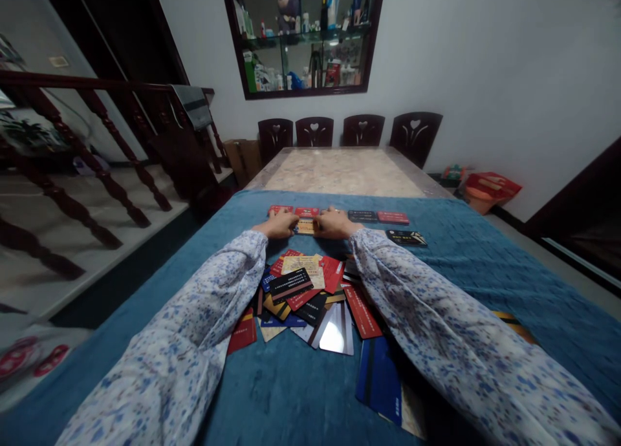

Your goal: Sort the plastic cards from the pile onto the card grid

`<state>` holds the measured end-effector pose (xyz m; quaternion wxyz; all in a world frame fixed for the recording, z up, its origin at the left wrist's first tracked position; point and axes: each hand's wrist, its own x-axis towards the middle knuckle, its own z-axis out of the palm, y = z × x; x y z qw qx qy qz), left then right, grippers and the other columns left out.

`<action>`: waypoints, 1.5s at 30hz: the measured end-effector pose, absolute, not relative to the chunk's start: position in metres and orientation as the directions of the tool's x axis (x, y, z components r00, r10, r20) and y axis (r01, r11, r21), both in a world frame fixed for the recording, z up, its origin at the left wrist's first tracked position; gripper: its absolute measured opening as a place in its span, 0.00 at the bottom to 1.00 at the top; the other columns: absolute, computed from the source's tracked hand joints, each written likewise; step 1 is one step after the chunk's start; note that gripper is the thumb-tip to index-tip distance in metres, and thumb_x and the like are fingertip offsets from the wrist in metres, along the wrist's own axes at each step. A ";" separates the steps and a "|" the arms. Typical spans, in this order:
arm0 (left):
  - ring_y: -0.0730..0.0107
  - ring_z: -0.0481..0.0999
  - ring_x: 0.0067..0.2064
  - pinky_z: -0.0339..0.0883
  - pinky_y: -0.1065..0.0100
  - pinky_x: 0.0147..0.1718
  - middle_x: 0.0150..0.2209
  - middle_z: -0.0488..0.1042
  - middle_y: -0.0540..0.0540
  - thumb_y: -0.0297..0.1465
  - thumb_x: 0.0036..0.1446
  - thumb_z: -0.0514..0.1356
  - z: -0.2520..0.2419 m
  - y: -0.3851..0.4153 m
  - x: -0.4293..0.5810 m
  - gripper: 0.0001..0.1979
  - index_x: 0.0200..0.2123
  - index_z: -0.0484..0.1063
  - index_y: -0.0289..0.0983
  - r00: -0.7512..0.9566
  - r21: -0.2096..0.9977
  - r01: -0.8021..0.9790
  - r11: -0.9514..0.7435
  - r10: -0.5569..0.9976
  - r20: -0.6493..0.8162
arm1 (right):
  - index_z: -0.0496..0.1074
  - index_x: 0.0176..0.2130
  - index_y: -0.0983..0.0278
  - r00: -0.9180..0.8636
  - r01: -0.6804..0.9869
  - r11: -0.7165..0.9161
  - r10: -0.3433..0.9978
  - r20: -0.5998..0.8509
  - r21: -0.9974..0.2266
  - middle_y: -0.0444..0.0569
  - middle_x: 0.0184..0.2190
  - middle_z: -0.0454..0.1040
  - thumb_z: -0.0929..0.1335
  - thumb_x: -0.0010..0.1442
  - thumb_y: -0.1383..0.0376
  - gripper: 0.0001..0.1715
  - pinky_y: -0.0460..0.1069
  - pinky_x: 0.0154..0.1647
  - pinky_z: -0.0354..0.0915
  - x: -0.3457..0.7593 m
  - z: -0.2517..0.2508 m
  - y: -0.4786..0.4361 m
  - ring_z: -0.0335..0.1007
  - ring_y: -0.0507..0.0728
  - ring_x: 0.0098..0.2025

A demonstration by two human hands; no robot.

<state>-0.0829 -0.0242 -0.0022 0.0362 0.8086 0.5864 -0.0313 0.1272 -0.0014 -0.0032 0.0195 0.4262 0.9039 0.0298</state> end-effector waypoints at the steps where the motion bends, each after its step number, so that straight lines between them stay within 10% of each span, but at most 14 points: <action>1: 0.42 0.64 0.61 0.60 0.40 0.57 0.54 0.77 0.40 0.28 0.52 0.61 -0.002 -0.024 -0.083 0.18 0.48 0.75 0.42 0.313 0.023 0.950 -0.312 0.945 -0.094 | 0.75 0.59 0.62 -0.637 0.768 0.636 0.771 -0.007 0.073 0.64 0.59 0.75 0.69 0.63 0.51 0.30 0.63 0.56 0.65 0.127 -0.004 -0.001 0.67 0.72 0.61; 45: 0.43 0.60 0.66 0.58 0.46 0.61 0.60 0.73 0.38 0.30 0.60 0.59 0.009 -0.067 -0.106 0.20 0.55 0.77 0.40 0.349 0.001 0.937 -0.350 0.935 0.055 | 0.78 0.55 0.61 -0.687 0.726 0.682 0.724 0.061 0.087 0.60 0.58 0.76 0.65 0.68 0.59 0.21 0.61 0.53 0.61 0.145 0.018 -0.031 0.62 0.70 0.59</action>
